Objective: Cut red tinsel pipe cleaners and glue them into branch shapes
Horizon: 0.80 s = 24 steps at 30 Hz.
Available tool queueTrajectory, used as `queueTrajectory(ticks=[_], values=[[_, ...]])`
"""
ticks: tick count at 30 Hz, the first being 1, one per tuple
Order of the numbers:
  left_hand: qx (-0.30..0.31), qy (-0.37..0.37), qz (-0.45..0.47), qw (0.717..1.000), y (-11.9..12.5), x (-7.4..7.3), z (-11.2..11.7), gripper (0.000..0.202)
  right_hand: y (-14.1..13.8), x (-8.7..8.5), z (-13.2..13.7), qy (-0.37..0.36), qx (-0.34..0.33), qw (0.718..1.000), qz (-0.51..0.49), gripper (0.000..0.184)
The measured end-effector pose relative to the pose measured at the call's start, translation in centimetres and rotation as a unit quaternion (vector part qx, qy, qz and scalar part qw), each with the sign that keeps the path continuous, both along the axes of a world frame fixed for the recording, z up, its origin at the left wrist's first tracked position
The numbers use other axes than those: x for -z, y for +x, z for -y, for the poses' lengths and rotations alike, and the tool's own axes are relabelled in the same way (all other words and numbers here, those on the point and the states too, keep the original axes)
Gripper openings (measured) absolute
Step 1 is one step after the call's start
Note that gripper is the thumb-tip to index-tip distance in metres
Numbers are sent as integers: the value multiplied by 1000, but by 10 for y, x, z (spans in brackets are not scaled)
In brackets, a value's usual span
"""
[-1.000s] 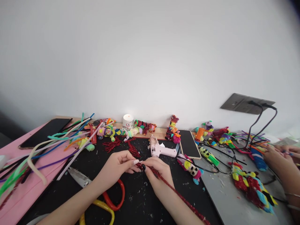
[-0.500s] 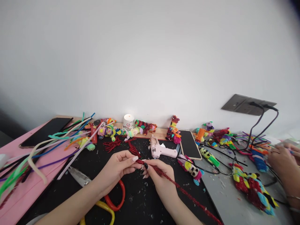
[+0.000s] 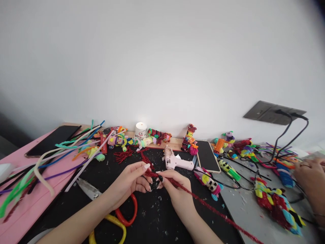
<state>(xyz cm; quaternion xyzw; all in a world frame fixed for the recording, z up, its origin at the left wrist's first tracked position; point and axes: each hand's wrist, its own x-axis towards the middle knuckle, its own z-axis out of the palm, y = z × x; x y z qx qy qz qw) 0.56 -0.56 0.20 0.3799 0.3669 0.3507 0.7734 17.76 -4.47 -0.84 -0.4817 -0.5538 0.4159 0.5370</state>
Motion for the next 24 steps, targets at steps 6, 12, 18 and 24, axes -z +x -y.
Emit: queueTrajectory(ticks=[6,12,18,24], values=[[18,16,-20,1000,-1,2,-1,30,-2,-10,2,52,-6,996,66,20],[24,40,-27,999,1,3,-1,27,-1,-6,0,43,-3,998,35,18],[16,55,-39,998,2,5,-1,28,0,-1,-1,28,2,999,22,15],[35,29,9,999,-1,5,-3,25,1,-1,0,15,3,999,34,16]])
